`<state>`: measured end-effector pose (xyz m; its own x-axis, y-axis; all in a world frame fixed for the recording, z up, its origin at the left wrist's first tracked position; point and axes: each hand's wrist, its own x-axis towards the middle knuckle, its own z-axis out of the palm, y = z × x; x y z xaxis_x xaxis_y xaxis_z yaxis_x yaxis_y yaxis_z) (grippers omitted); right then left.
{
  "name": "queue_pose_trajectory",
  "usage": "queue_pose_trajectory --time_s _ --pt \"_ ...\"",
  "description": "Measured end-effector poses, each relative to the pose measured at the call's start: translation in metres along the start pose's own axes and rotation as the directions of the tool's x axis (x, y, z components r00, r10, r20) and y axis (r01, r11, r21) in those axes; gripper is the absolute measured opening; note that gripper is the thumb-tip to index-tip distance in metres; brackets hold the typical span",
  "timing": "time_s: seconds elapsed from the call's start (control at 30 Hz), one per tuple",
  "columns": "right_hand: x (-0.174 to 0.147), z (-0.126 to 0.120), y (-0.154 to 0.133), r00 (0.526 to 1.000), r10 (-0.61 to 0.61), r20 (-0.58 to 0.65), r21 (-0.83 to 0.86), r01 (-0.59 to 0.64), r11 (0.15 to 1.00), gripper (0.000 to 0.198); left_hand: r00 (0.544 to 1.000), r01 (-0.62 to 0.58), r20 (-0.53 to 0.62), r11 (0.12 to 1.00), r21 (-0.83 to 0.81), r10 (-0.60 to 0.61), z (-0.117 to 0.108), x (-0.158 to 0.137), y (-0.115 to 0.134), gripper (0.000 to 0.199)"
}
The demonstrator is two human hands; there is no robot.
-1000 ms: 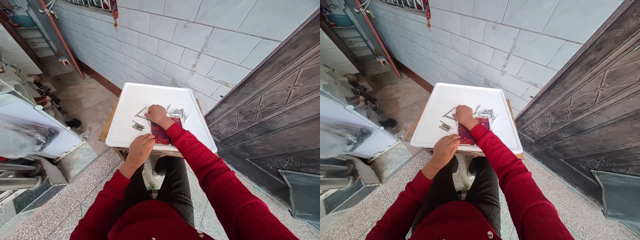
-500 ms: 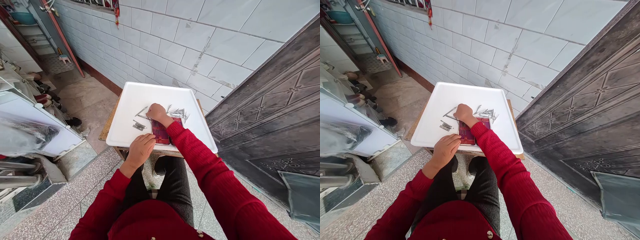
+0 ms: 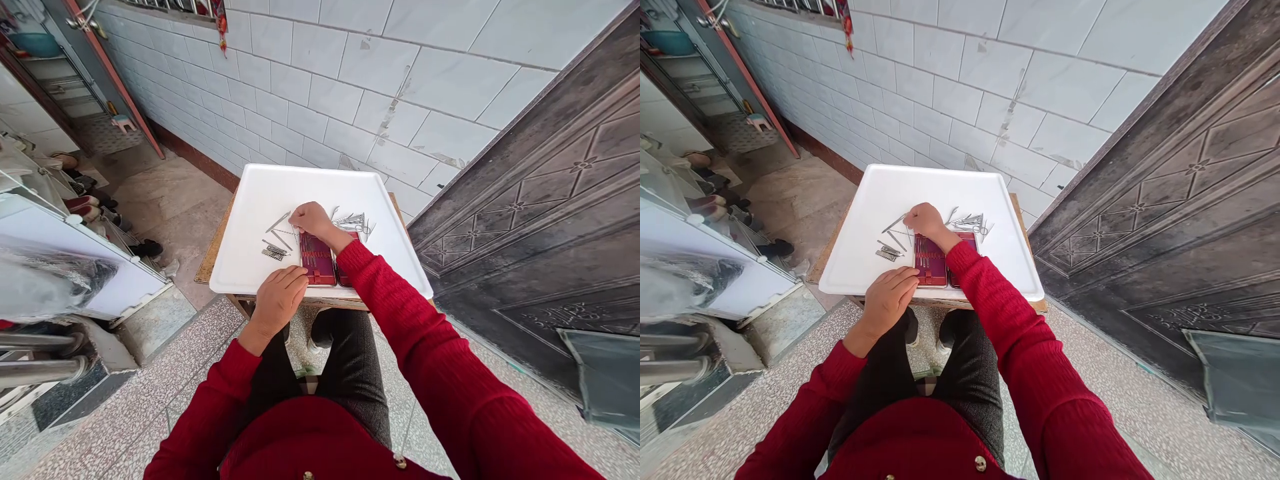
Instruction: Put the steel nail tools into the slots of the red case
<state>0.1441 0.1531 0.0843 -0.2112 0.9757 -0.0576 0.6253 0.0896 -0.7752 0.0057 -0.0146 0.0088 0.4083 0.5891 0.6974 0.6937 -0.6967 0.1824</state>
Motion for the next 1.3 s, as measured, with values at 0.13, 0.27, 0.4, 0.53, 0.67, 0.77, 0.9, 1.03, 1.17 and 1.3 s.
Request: queue_pose_trajectory --time_s 0.13,0.27,0.4,0.53,0.67,0.77,0.9,1.03,1.17,1.3 --pt "-0.011 -0.017 0.030 1.000 0.000 -0.016 0.383 0.006 0.924 0.021 1.000 -0.005 -0.019 1.000 0.007 0.005 0.001 0.000 -0.001 0.018" --pt "-0.024 -0.024 0.048 1.000 0.002 -0.031 0.483 0.013 0.876 0.016 1.000 0.000 -0.017 1.000 0.018 0.000 0.001 0.001 0.000 0.018" --pt "-0.029 -0.018 0.058 0.997 0.002 -0.080 0.520 0.040 0.853 0.023 1.000 0.007 -0.013 1.000 0.018 -0.006 0.000 0.002 0.000 0.018" --pt "-0.030 -0.012 0.062 0.989 -0.045 -0.138 0.466 0.105 0.878 0.018 1.000 -0.003 -0.013 1.000 0.022 0.003 0.000 0.003 0.000 0.018" --pt "-0.030 -0.012 0.062 0.987 -0.047 -0.155 0.416 0.108 0.903 0.012 1.000 0.021 0.006 1.000 0.005 -0.021 0.000 0.003 -0.001 0.021" --pt "-0.031 -0.013 0.061 0.984 -0.047 -0.173 0.407 0.115 0.906 0.011 0.999 0.032 0.014 0.999 -0.007 -0.032 0.001 0.002 -0.001 0.022" --pt "-0.033 -0.014 0.060 0.985 -0.039 -0.170 0.381 0.102 0.919 0.010 1.000 0.025 0.008 1.000 -0.007 -0.025 0.001 0.002 -0.001 0.021" --pt "-0.037 -0.016 0.057 0.987 -0.047 -0.154 0.314 0.094 0.945 0.007 1.000 0.016 -0.009 1.000 0.001 -0.016 0.000 0.003 -0.001 0.019" --pt "-0.041 -0.016 0.054 0.977 -0.097 -0.191 0.173 0.131 0.976 0.006 1.000 0.000 -0.020 1.000 0.006 0.000 0.000 0.004 -0.001 0.017" --pt "-0.043 -0.015 0.053 0.961 -0.166 -0.221 -0.014 0.167 0.986 0.016 1.000 0.015 0.003 1.000 -0.002 -0.015 0.000 0.003 -0.001 0.019"
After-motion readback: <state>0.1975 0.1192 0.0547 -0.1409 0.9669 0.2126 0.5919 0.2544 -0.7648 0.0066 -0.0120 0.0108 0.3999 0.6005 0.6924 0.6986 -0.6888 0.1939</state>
